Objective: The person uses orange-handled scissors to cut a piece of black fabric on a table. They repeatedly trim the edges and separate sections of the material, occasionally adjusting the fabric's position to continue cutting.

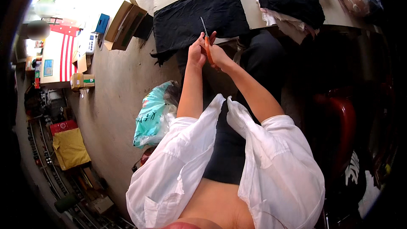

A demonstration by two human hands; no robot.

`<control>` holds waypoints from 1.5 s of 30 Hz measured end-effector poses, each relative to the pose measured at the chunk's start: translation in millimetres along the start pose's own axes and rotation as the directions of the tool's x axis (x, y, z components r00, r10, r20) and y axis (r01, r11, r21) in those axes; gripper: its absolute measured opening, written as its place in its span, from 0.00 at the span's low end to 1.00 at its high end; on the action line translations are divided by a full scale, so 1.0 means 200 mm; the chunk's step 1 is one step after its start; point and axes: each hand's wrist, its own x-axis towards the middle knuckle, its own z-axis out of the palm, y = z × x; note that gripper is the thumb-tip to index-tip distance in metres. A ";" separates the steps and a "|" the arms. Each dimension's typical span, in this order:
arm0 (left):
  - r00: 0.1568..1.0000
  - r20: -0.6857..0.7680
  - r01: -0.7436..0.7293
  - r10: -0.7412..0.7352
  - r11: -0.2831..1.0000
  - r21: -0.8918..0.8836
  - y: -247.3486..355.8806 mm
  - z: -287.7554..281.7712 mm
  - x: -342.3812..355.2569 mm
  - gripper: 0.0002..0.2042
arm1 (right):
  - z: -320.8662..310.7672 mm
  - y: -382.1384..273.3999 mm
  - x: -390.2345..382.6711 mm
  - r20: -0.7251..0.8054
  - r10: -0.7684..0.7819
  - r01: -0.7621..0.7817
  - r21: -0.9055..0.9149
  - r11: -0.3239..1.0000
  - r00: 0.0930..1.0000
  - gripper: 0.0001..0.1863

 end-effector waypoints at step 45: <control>0.962 0.042 -0.273 0.270 0.954 0.123 -0.12 -0.05 -0.07 0.16 | -0.13 -0.31 0.22 0.119 0.233 -0.250 0.165 0.954 0.965 0.32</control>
